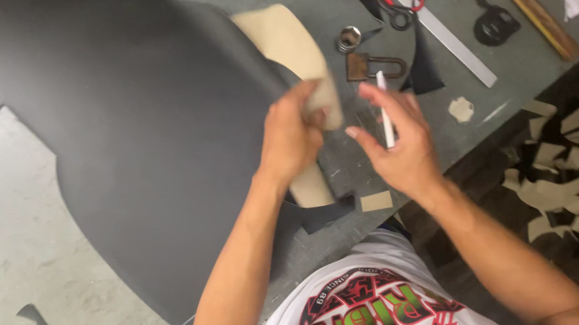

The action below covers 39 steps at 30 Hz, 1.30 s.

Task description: The person uses shears to cut a large sheet of dark gray material along a paper template secured with weights. They trace the template outline with a white marker, then cut the material to shape, removing excess pieces and repeating the process for a second section.

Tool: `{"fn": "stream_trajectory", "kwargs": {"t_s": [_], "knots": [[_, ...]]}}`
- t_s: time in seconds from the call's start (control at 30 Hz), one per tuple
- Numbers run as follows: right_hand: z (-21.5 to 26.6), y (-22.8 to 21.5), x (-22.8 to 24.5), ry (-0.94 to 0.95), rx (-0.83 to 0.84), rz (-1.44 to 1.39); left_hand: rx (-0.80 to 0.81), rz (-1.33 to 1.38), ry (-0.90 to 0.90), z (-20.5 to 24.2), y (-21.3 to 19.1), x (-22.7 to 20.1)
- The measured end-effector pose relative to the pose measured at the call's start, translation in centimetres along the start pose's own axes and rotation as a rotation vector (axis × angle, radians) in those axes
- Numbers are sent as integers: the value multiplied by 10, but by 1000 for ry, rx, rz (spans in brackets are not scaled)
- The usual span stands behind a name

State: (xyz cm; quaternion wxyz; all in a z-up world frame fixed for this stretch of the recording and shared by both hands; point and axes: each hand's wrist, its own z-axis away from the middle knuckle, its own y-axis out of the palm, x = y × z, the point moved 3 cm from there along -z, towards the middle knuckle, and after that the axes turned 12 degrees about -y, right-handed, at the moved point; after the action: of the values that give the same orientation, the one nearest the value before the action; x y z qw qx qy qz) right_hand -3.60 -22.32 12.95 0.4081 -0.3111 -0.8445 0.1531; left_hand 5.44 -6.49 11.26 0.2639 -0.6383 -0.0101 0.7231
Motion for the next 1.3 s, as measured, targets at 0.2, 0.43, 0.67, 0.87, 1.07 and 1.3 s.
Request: {"fn": "stream_trajectory", "kwargs": {"t_s": [0.2,0.43,0.67,0.87,1.07,1.3], "knots": [[42,-71,1,215,304,-87,404,178,225,59,24,-23],[174,-209,-77,979,260,270,-335,140,-60,39,-12,77],[295,-381,-166,743,255,1220,-541,-114,163,50,-6,141],[355,-358,-173,803,264,1162,-522,-160,110,51,-2,150],[370,-160,-132,953,233,632,-555,-189,104,50,-1,144],[297,-138,-152,956,-158,139,-542,-246,42,47,2,108]]}}
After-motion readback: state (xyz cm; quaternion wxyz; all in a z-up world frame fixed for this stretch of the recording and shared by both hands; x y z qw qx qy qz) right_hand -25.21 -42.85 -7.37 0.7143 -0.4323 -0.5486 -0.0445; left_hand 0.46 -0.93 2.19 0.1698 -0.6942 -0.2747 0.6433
